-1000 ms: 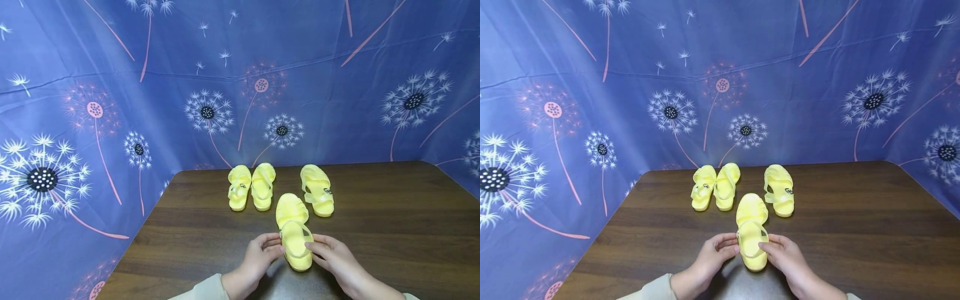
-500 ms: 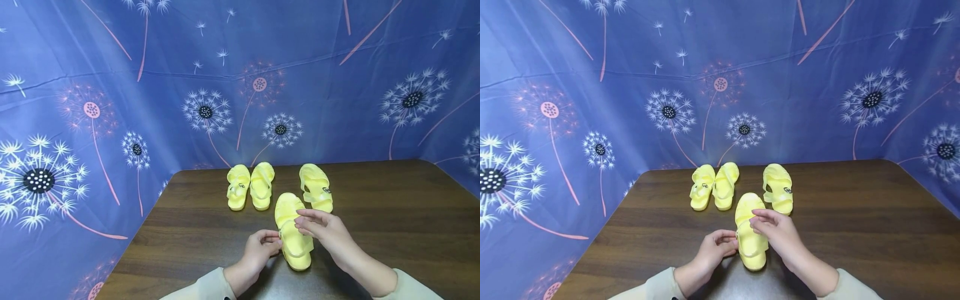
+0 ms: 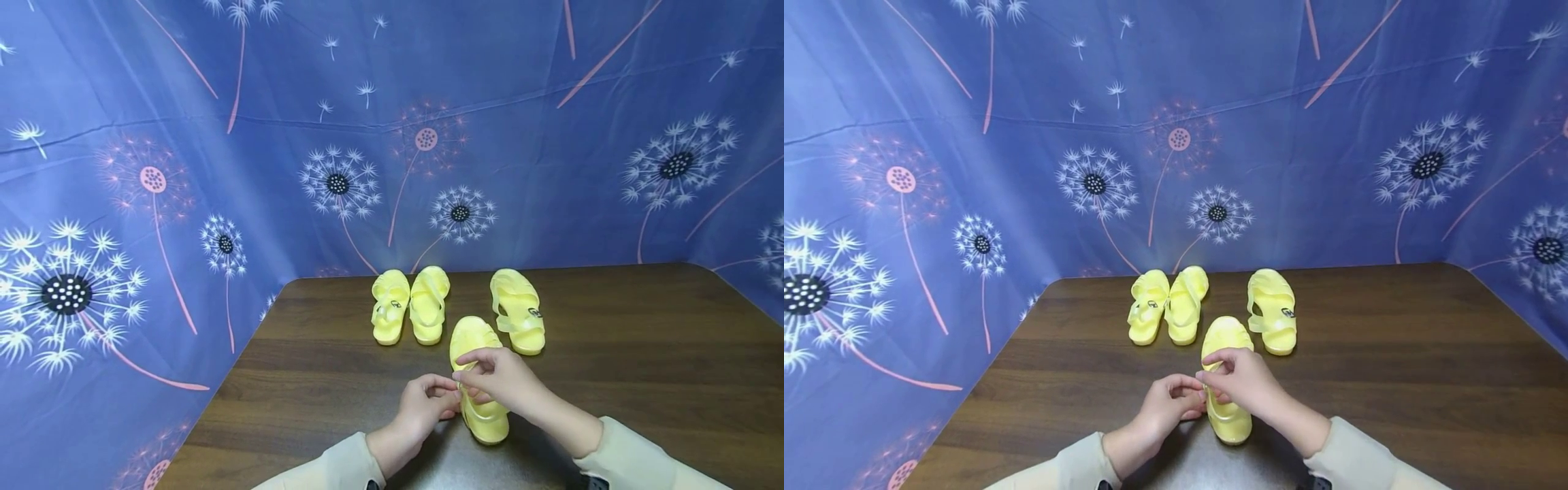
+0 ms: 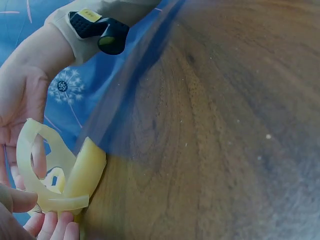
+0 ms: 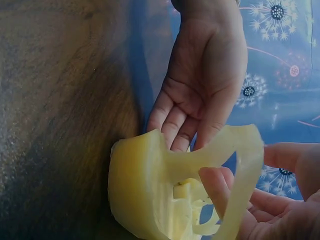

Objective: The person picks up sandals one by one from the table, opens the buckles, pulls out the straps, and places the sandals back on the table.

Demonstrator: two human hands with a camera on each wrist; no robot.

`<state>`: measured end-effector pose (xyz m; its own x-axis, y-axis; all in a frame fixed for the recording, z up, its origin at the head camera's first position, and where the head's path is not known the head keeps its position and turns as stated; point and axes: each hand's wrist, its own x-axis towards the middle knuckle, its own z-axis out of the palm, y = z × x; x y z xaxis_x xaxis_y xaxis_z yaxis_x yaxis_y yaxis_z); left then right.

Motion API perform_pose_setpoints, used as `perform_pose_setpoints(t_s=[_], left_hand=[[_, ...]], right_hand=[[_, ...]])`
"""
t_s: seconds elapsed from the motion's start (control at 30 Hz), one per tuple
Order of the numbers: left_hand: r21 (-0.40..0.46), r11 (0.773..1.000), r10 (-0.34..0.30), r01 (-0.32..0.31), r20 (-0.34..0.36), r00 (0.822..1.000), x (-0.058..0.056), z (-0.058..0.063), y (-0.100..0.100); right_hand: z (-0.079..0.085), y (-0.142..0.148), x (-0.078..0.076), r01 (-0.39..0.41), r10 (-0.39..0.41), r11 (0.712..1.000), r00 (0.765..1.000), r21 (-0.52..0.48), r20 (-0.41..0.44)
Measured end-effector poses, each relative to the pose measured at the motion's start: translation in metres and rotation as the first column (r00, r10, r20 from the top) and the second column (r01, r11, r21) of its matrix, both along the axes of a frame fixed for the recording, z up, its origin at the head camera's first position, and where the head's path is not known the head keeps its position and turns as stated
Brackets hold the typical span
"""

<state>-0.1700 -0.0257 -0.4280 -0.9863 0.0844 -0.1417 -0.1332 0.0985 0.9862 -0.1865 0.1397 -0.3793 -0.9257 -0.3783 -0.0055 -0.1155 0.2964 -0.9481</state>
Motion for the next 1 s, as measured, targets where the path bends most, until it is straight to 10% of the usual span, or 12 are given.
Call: perform_pose_setpoints(t_s=[0.4, 0.73, 1.0], left_hand=[[-0.016, 1.000, -0.005, 0.005, -0.012, 1.000, 0.000, 0.000, 0.000], [-0.044, 0.999, -0.006, 0.005, -0.020, 1.000, -0.002, -0.004, 0.001], [-0.031, 0.999, -0.022, 0.021, -0.030, 0.999, -0.002, -0.002, -0.001]], right_hand=[[-0.006, 0.001, -0.010, -0.031, 0.027, 0.993, 0.999, 0.111, 0.041], [-0.009, 0.009, -0.014, -0.007, 0.049, 0.964, 0.987, 0.266, -0.151], [-0.016, 0.016, -0.022, -0.096, 0.122, 0.971, 0.987, 0.218, -0.108]])
